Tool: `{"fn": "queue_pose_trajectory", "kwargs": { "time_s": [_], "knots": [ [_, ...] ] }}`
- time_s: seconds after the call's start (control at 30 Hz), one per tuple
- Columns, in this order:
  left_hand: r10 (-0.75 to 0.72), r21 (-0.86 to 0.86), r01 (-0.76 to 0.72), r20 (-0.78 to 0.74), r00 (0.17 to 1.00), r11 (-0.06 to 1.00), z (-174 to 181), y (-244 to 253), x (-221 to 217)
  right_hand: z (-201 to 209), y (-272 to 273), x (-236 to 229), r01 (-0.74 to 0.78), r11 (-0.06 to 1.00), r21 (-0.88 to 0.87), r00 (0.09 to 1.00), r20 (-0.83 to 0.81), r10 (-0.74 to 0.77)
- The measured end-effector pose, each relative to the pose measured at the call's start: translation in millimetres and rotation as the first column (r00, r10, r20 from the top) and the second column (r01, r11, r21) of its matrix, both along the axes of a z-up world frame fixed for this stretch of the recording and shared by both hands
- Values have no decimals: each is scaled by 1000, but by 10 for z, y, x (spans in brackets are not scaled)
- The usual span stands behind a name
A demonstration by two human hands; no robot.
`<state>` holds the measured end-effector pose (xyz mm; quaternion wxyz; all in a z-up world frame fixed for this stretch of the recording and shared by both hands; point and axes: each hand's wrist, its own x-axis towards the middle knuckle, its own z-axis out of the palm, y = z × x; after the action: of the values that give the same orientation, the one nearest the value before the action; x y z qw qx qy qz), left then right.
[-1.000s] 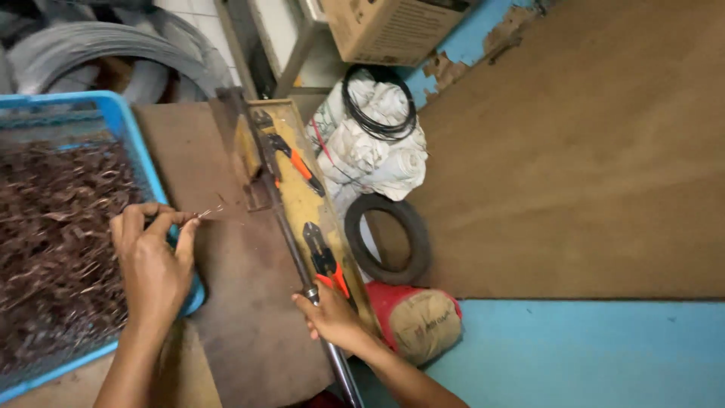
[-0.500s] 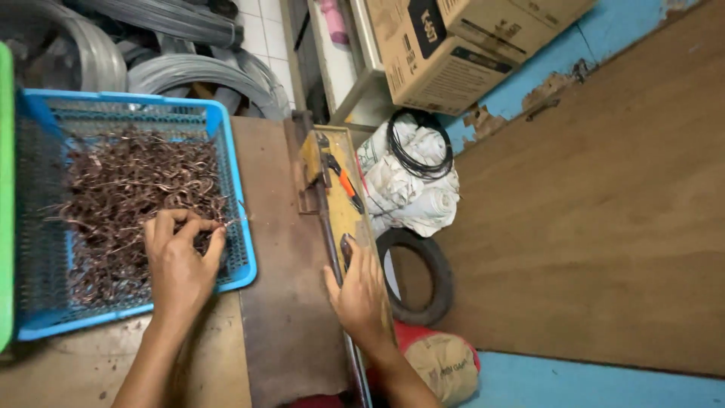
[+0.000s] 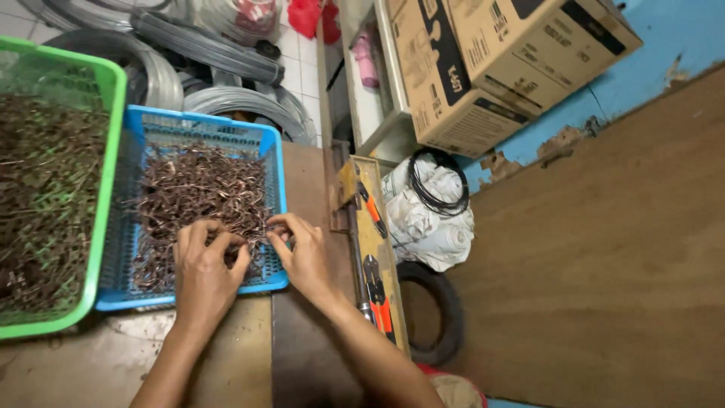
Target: Bending copper wires using a manual jig and sorting them into baskets.
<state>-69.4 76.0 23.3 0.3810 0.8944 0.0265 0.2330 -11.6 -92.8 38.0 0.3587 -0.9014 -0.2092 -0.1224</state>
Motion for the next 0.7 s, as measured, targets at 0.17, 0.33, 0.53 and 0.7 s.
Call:
{"fn": "queue_pose_trajectory", "kwargs": {
  "time_s": [0.17,0.33,0.53,0.7],
  "knots": [
    [50,51,-54,66,997,997,-183,108,-28,-155,114,66,18,998,59,989,-147,-9],
    [95,63,-101,90,991,993,-52,325,-94,-223,202,361,162,971,177,940,-326,-97],
    [210,114,-224,124,970,968,-149,755,-237,-183,385,789,175,978,110,959,-244,-144],
    [359,209,-382,137,923,900,-270,1218,-391,255,756,588,83,982,-171,987,-119,-104]
  ]
}}
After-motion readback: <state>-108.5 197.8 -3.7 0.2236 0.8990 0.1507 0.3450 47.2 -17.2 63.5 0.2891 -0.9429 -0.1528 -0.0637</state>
